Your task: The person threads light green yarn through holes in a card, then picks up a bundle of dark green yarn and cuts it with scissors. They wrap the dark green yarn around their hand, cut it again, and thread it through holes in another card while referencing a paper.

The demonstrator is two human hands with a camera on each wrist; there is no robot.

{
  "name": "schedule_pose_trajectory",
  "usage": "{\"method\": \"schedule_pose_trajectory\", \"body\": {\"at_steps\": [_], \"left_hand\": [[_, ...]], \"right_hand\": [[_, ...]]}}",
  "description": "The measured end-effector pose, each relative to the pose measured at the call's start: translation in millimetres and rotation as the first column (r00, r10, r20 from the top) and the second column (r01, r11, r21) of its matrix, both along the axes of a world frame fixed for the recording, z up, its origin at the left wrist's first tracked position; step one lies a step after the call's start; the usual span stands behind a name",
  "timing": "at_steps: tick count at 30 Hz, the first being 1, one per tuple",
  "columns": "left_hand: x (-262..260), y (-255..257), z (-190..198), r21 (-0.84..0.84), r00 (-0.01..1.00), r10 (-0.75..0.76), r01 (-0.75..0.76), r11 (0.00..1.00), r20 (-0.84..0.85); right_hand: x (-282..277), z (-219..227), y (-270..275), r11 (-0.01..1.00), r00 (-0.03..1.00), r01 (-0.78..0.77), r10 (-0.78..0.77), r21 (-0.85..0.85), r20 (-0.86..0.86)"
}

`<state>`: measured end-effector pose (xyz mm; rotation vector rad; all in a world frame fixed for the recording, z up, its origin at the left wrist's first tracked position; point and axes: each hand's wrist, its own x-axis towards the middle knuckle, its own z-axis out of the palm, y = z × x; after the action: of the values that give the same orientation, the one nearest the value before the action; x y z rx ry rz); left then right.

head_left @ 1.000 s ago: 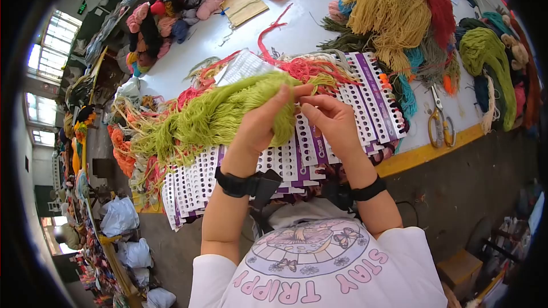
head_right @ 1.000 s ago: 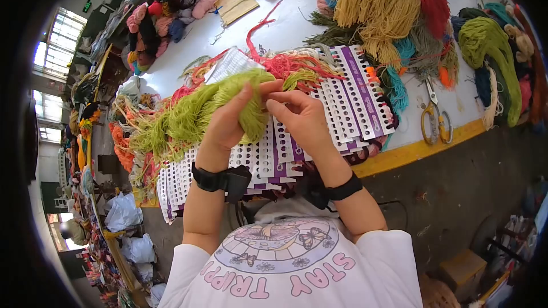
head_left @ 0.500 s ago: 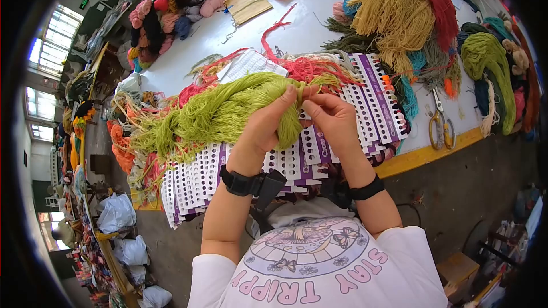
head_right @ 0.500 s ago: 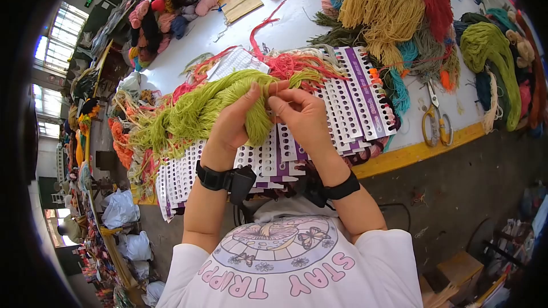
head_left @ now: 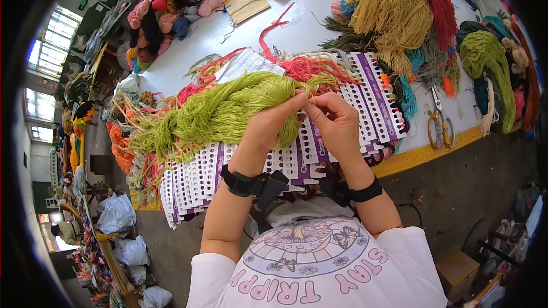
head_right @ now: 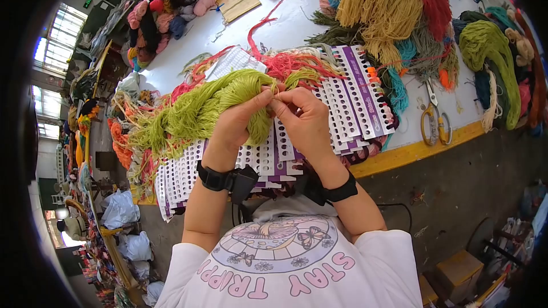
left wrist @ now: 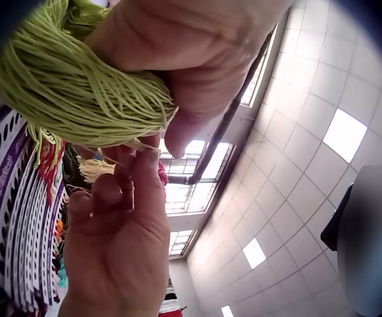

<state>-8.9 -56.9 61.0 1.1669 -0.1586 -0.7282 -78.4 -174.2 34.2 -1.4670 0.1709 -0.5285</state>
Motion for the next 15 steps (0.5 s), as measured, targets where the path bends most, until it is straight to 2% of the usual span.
{"method": "schedule_pose_trajectory", "body": {"at_steps": [1,4,10,13,15], "left_hand": [[-0.4,-1.2,-0.5,0.015,0.998,0.022,-0.023,1.0,0.051],[0.9,-0.6,-6.4,0.027,0.994,0.068,-0.07,0.997,0.086],[0.6,-2.5,-5.6,0.042,0.996,0.082,-0.083,0.996,0.027],[-1.7,-6.3,-10.7,0.041,0.991,0.11,-0.113,0.993,0.077],[-3.7,-9.6,-9.5,0.099,0.973,0.147,-0.166,0.981,0.178]], "right_hand": [[-0.3,-1.2,-0.4,0.995,1.0,0.022,-0.023,-0.093,-0.006],[0.3,-4.2,-0.1,0.999,0.999,0.024,-0.025,0.03,0.029],[-2.4,1.0,-4.5,0.968,0.99,-0.032,0.065,0.248,-0.127],[0.0,-2.6,-3.2,0.994,0.991,-0.051,0.063,0.102,-0.117],[1.8,-4.2,-2.9,0.994,0.99,-0.036,0.05,0.101,-0.135]]}}
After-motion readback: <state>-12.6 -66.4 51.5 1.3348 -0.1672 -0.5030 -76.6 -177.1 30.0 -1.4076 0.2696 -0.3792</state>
